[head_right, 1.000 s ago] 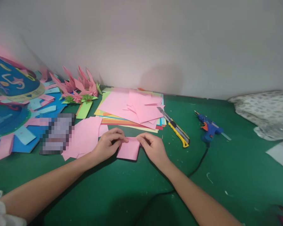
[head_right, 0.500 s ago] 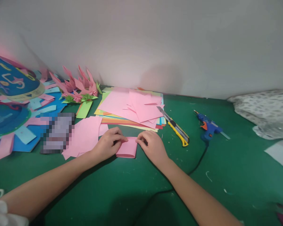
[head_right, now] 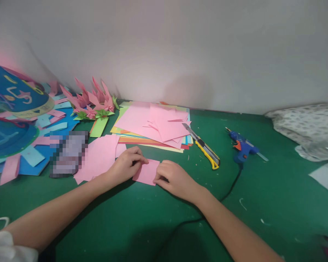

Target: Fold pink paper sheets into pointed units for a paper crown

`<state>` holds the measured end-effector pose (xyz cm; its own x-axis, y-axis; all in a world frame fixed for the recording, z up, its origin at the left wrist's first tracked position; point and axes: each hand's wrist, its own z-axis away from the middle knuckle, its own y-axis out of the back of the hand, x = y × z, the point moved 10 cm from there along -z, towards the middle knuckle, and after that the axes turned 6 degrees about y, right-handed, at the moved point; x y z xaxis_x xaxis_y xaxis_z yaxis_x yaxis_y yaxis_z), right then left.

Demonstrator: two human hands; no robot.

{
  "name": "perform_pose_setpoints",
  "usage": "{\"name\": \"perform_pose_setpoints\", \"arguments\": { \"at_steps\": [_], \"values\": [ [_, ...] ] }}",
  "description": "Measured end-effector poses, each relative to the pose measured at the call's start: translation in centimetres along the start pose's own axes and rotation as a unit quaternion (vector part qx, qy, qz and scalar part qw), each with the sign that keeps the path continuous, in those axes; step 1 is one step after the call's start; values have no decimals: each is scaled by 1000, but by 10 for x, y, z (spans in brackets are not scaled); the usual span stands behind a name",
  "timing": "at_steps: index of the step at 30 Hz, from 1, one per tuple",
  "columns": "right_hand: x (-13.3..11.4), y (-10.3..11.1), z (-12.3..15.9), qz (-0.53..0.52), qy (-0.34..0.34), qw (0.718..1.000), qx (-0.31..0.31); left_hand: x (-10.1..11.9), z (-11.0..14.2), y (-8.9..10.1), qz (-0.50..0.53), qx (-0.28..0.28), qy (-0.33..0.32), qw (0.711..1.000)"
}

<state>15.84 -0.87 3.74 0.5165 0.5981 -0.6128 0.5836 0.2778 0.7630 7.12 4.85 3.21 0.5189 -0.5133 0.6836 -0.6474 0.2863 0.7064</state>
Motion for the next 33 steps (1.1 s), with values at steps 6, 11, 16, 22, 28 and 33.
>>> {"name": "perform_pose_setpoints", "arguments": {
  "at_steps": [6, 11, 16, 22, 28, 33],
  "values": [
    [-11, -10, -1, -45, 18, 998, -32, 0, 0, 3, 19, 15, 6, 1000],
    [4, 11, 3, -34, -22, 996, 83, -10, 0, 11, 102, 49, 37, 993],
    [10, 29, 9, 75, -26, 982, 169, -26, -2, 14, 227, 60, 108, 966],
    [11, 36, 11, 99, -23, 974, 204, -37, -1, 7, 366, 37, 178, 913],
    [17, 44, 15, 55, -57, 966, 247, -33, -1, 2, 401, 7, 178, 899],
    [27, 45, 21, 13, -115, 956, 271, -26, -1, 6, 354, 24, 139, 925]
  ]
}}
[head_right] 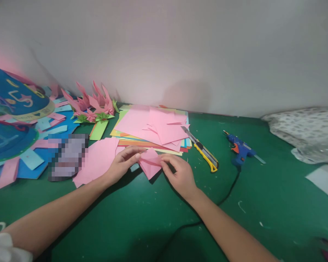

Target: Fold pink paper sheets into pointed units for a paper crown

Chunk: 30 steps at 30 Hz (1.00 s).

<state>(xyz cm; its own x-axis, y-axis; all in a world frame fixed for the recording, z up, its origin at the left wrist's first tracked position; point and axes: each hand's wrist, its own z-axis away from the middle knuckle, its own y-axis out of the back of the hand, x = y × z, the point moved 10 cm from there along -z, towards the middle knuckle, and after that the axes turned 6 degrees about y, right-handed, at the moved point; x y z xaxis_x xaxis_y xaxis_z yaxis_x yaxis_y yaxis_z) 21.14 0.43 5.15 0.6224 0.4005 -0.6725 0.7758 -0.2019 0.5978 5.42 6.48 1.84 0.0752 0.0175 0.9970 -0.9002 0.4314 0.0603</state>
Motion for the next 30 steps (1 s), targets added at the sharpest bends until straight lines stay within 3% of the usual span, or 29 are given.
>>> {"name": "perform_pose_setpoints", "arguments": {
  "at_steps": [5, 10, 14, 18, 22, 30],
  "values": [
    [20, 8, 6, -45, -90, 993, 55, 8, 3, -1, -46, 19, -75, 996],
    [29, 3, 8, -140, -134, 979, 62, 20, 9, -3, -47, 17, -123, 991],
    [29, 5, 6, -173, -151, 970, 82, 32, 18, -21, -100, -42, -168, 980],
    [32, 1, 7, -221, -186, 953, 86, 26, 23, -35, -95, -83, -133, 983],
    [24, -12, 8, -270, -196, 942, 39, 8, 26, -44, 54, -104, -36, 992],
    [-3, -16, 5, -255, -125, 959, -11, -3, 39, -40, 170, 7, 75, 982]
  ]
}}
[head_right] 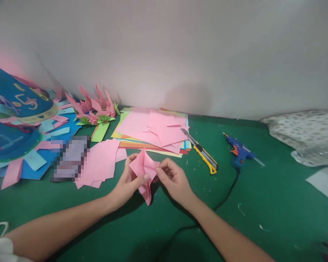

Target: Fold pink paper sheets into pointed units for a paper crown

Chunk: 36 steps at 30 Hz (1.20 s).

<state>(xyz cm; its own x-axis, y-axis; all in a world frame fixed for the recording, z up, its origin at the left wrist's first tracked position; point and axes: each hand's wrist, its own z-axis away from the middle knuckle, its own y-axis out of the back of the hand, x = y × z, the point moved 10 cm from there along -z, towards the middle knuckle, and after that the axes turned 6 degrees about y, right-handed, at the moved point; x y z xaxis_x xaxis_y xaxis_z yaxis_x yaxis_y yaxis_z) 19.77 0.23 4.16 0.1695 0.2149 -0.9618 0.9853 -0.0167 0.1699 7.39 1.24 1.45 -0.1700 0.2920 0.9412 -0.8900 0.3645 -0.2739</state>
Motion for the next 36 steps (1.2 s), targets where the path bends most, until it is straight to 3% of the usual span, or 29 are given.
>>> {"name": "perform_pose_setpoints", "arguments": {
  "at_steps": [5, 8, 13, 17, 21, 25, 29, 36],
  "values": [
    [14, 29, -4, -20, -51, 994, 91, 8, -8, 17, 36, 48, 31, 998],
    [31, 44, -3, -29, -114, 985, 128, 14, -14, 31, -6, 64, 21, 998],
    [43, 42, -9, 46, -148, 987, 50, 19, -20, 37, -152, 10, -13, 988],
    [45, 40, -10, 156, -134, 979, -1, 28, -17, 29, -338, -29, -120, 933],
    [30, 43, -12, 339, -67, 938, 8, 29, -13, 21, -453, -26, -183, 872],
    [22, 35, -11, 427, -34, 904, -8, 38, 4, 2, -568, 0, -287, 771],
    [19, 31, -9, 450, -18, 893, -15, 12, 24, -32, -620, -151, -285, 716],
    [4, 23, -9, 420, 50, 906, -21, -12, 32, -36, -676, -195, -226, 674]
  ]
}}
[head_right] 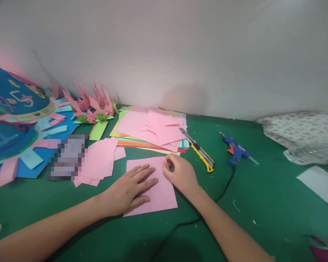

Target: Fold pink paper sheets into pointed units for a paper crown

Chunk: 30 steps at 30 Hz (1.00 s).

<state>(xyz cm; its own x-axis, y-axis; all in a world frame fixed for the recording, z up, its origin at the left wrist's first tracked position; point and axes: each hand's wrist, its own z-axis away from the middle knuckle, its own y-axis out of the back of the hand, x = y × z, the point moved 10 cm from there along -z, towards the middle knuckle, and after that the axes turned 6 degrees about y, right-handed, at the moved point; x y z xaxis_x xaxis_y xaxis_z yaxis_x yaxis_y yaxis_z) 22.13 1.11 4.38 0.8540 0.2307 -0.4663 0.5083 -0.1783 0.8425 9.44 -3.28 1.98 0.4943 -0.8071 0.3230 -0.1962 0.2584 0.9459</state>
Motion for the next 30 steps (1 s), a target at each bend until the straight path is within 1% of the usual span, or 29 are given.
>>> {"name": "perform_pose_setpoints", "arguments": {
  "at_steps": [2, 5, 8, 10, 12, 15, 19, 23, 27, 30],
  "values": [
    [-12, 3, 0, -19, 49, 998, 16, -4, 0, 0, 0, -10, -1, 1000],
    [-28, 7, 2, -45, 120, 991, 50, -11, 0, 5, -1, -12, -7, 1000],
    [-40, 7, 6, -46, 175, 981, 68, -11, 0, 12, 9, -12, -46, 999],
    [-47, 3, 8, -40, 209, 976, 55, -15, -1, 17, 23, 0, -39, 999],
    [-55, -3, 11, -33, 248, 968, 29, -22, -2, 22, 39, 28, -15, 999],
    [-64, -9, 16, -25, 301, 953, 2, -27, -2, 24, 56, 58, -1, 997],
    [-69, -14, 19, -14, 335, 942, -16, -28, -2, 23, 56, 63, -6, 996],
    [-75, -20, 22, 5, 366, 930, -32, -29, -4, 21, 38, 46, 5, 998],
    [-77, -23, 23, 17, 371, 927, -49, -28, -4, 22, 29, 44, 6, 999],
    [-79, -21, 23, 20, 378, 924, -49, -27, -4, 23, 27, 50, 2, 998]
  ]
}}
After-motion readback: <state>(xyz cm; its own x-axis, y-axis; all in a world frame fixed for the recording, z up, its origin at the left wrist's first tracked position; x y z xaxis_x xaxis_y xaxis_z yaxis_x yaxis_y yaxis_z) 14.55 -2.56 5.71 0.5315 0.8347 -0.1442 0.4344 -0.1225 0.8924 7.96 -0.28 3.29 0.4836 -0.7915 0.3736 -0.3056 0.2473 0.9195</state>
